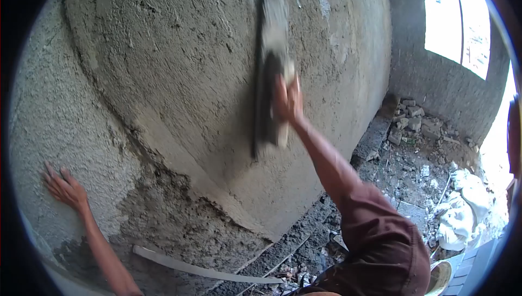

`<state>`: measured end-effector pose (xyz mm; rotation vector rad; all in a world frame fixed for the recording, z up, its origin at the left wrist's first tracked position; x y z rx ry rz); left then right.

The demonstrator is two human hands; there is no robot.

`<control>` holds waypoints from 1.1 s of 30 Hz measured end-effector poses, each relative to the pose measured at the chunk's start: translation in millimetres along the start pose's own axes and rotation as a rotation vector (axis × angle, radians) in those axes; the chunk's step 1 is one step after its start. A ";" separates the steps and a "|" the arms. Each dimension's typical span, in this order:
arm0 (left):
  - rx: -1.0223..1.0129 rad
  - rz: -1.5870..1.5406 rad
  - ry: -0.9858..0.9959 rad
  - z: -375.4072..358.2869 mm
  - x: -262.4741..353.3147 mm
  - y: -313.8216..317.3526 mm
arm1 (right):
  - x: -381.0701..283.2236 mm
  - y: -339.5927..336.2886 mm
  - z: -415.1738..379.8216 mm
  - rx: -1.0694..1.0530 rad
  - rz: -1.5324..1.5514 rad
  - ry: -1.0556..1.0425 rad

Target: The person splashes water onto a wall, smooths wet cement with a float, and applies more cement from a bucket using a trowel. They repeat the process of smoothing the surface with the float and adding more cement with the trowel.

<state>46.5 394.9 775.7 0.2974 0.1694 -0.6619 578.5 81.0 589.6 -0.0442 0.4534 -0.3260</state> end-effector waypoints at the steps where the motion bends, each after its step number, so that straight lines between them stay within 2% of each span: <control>1: 0.026 0.009 -0.004 -1.3 -0.9 -2.4 | 4.0 -12.4 -61.5 -0.144 0.365 0.489; 4: -0.022 0.068 -0.044 -7.1 -10.6 0.4 | 4.2 -21.0 -57.0 -0.229 0.377 0.512; 5: 0.001 0.077 -0.056 -5.5 -9.7 2.8 | -8.4 -18.1 -8.8 -0.028 0.362 0.308; 6: 0.003 0.071 -0.057 -5.6 -9.1 2.8 | -33.2 -20.8 53.2 0.061 0.428 0.144; 9: 0.006 0.071 -0.050 -6.3 -5.1 -4.7 | -108.3 -35.4 227.3 0.158 -0.045 -0.329; 11: -0.001 0.059 -0.030 3.6 -1.2 -0.2 | -116.6 -40.9 253.9 0.164 -0.067 -0.336; 12: 0.001 0.045 -0.019 0.6 -1.1 -1.5 | -122.4 -38.3 254.4 0.150 -0.094 -0.370; 13: 0.012 0.031 -0.010 -0.7 -2.5 -2.6 | -116.2 -39.6 213.9 0.088 0.152 0.031; 14: 0.005 0.041 -0.026 -4.1 -3.8 -3.6 | -94.0 -21.5 159.0 -0.008 -0.282 -0.324; 16: 0.010 0.051 -0.020 -2.8 -3.5 -2.0 | -62.9 -15.3 29.5 0.089 0.377 -0.118; 17: 0.003 0.059 -0.022 -1.2 -0.6 -1.8 | -56.0 -21.7 -24.5 -0.166 0.300 0.137; 19: -0.013 0.061 -0.049 -0.5 2.1 -6.3 | -69.7 -35.3 -20.3 -0.254 0.344 0.189; 20: -0.016 0.056 -0.060 0.4 1.6 -6.4 | -79.7 -32.0 10.5 -0.305 0.378 0.203; 21: 0.016 0.084 -0.086 4.4 5.0 -8.7 | -89.5 -9.6 61.2 0.007 0.286 -0.023; 23: -0.018 0.050 -0.095 5.6 13.3 -14.8 | -158.3 -20.1 176.9 -0.048 0.148 -0.182; 24: -0.045 0.069 -0.117 4.3 11.7 -13.2 | -190.1 -22.8 224.9 0.062 0.194 -0.254; 26: -0.032 0.086 -0.101 4.3 8.1 -6.5 | -233.7 -43.8 248.3 0.146 0.285 -0.178; 27: -0.028 0.095 -0.102 -0.2 3.5 -7.7 | -225.5 -34.0 230.2 0.127 0.291 -0.179; 29: -0.041 0.096 -0.115 -1.4 2.0 -9.4 | -192.6 6.1 152.8 0.494 -0.536 -0.900; 30: -0.042 0.082 -0.121 -1.9 1.1 -9.4 | -173.3 10.0 92.1 0.221 -0.203 -0.700; 31: -0.035 0.067 -0.121 0.6 -0.3 -8.5 | -153.8 12.8 29.6 0.051 0.141 -0.449; 33: -0.025 0.075 -0.112 -2.7 0.1 -13.0 | -148.0 -2.9 -19.9 -0.199 0.147 -0.339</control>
Point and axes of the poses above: each hand's wrist, its own z-axis towards the middle knuckle, its own y-axis out of the palm, x = y × z, the point moved 3 cm from there along z, towards the middle knuckle, and after that the axes turned 10 degrees about -z, right-handed, at the moved point
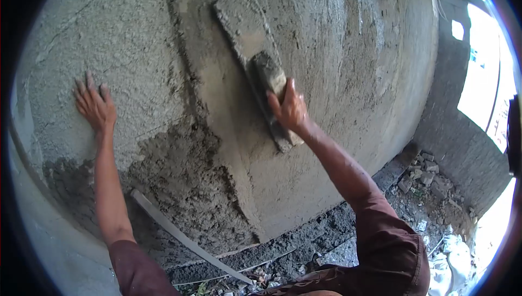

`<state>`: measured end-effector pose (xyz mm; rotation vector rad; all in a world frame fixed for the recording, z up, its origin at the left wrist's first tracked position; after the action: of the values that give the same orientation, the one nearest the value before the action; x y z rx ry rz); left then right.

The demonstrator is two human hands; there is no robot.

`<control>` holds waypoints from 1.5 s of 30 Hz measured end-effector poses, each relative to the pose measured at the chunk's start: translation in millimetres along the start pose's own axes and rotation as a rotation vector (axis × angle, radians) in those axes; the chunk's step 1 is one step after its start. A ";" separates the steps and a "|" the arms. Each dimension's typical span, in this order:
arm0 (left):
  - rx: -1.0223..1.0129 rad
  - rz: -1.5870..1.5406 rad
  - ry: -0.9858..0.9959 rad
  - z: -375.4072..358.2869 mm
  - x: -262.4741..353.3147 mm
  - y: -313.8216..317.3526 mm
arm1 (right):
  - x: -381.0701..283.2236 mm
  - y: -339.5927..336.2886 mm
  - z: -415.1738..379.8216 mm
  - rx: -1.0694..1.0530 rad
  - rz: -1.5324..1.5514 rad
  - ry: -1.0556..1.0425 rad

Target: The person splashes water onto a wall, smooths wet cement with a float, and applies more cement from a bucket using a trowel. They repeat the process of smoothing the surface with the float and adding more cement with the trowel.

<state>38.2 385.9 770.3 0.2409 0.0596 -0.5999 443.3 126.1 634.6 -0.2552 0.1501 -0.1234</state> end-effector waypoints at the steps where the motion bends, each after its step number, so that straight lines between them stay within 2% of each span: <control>1: -0.005 0.012 -0.005 1.2 3.2 -2.3 | -5.9 1.5 14.0 0.004 0.007 0.003; 2: -0.001 0.019 -0.018 5.6 6.7 -1.5 | -10.5 -1.6 54.4 0.035 -0.051 -0.066; 5: -0.028 0.044 -0.036 -0.4 1.8 -0.6 | -73.0 -53.2 215.3 0.054 0.032 0.013; 7: -0.020 0.043 -0.009 10.7 0.4 6.0 | -84.4 -46.6 267.2 0.299 -0.221 -0.372; 9: -0.002 -0.022 0.007 3.6 0.1 0.9 | -110.1 -68.3 241.0 0.153 0.128 0.049; 10: -0.022 -0.027 -0.010 -0.3 -1.5 0.0 | -84.8 -31.4 216.8 0.048 -0.023 -0.060; 11: -0.025 -0.015 -0.012 1.7 -2.1 -0.1 | -64.7 -3.1 147.2 0.198 -0.209 -0.277; 12: -0.025 -0.005 -0.008 3.0 -1.7 -0.9 | -55.3 13.5 63.2 0.203 -0.189 -0.257; 14: -0.022 -0.003 -0.018 3.9 -0.6 -3.1 | -43.9 34.9 -84.1 0.011 -0.061 -0.040; 15: -0.024 -0.001 -0.020 0.3 -1.5 -4.9 | -39.0 43.5 -136.5 -0.145 -0.053 0.067; 16: -0.015 0.001 -0.018 3.1 -1.4 -4.1 | -35.3 50.0 -161.0 -0.200 -0.058 0.103; 18: 0.014 -0.022 -0.017 6.1 1.5 -8.5 | -34.4 56.7 -120.3 0.238 -0.279 -0.278; 19: -0.004 -0.017 -0.024 7.6 2.7 -9.2 | -38.5 47.0 -61.9 0.230 -0.269 -0.234; 21: -0.034 -0.022 -0.041 3.7 -2.8 -7.0 | -44.0 18.7 88.6 0.307 -0.428 -0.328; 23: -0.039 0.027 -0.042 5.0 -4.6 -0.7 | -38.2 -2.9 221.7 0.568 -0.941 -0.612; 24: -0.044 0.007 -0.046 6.0 -2.7 2.1 | -46.5 -33.5 270.1 0.096 -0.783 -0.292; 25: -0.015 -0.033 -0.030 5.5 -1.3 1.4 | -68.4 -48.8 265.7 0.336 0.083 0.063; 26: 0.018 -0.070 -0.020 5.6 -2.7 -0.6 | -49.9 -32.8 250.9 0.341 -0.359 -0.183; 28: 0.029 -0.090 -0.028 4.0 -5.9 0.6 | -21.0 10.7 146.3 0.531 -0.834 -0.598; 30: 0.101 -0.106 0.032 3.8 -5.5 -1.4 | -43.1 19.9 22.2 0.218 -0.218 -0.144; 31: 0.158 -0.129 0.073 1.9 -5.8 -1.7 | -54.3 24.8 -44.0 0.178 0.044 0.105; 32: 0.160 -0.126 0.063 -4.3 -9.9 -1.1 | -63.7 21.6 -50.7 -0.323 0.145 0.670; 33: 0.176 -0.128 0.051 -9.2 -14.8 0.5 | -64.0 28.7 -49.9 -0.325 0.141 0.661; 35: 0.194 -0.125 0.029 -12.2 -18.3 1.7 | -60.7 38.6 -36.6 0.088 0.070 0.217; 36: 0.155 -0.130 0.018 -9.5 -11.7 -1.6 | -48.3 24.7 24.4 0.275 -0.260 -0.110; 37: 0.115 -0.136 0.007 -4.7 -6.0 -2.9 | -25.3 -7.3 142.0 0.265 -0.570 -0.263; 38: 0.111 -0.148 0.009 1.9 -4.0 -1.2 | -30.2 -41.1 207.9 0.117 -0.350 -0.015; 39: 0.133 -0.133 0.008 1.4 -3.3 0.9 | -46.5 -67.0 242.6 -0.010 -0.015 0.331; 40: 0.153 -0.116 0.008 3.3 -4.4 0.7 | -25.7 -53.0 226.9 -0.009 -0.029 0.344; 42: 0.160 -0.121 -0.015 0.9 -8.5 0.5 | 7.8 -16.8 190.1 0.353 -0.778 -0.303; 43: 0.163 -0.118 0.000 -0.4 -10.5 1.4 | 9.3 0.4 133.4 0.456 -1.005 -0.483; 45: 0.214 -0.155 0.037 0.4 -5.5 -1.6 | 3.7 21.8 50.9 0.413 -1.183 -0.503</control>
<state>32.8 387.6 771.0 0.4580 0.0494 -0.7567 457.5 158.7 677.2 0.0746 -0.5463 -1.2397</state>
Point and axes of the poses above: each hand's wrist, its own z-axis towards the middle knuckle, its own y-axis out of the palm, x = y × z, the point moved 3 cm from there along z, towards the middle knuckle, and after that the axes turned 10 degrees about -z, right-handed, at the moved point
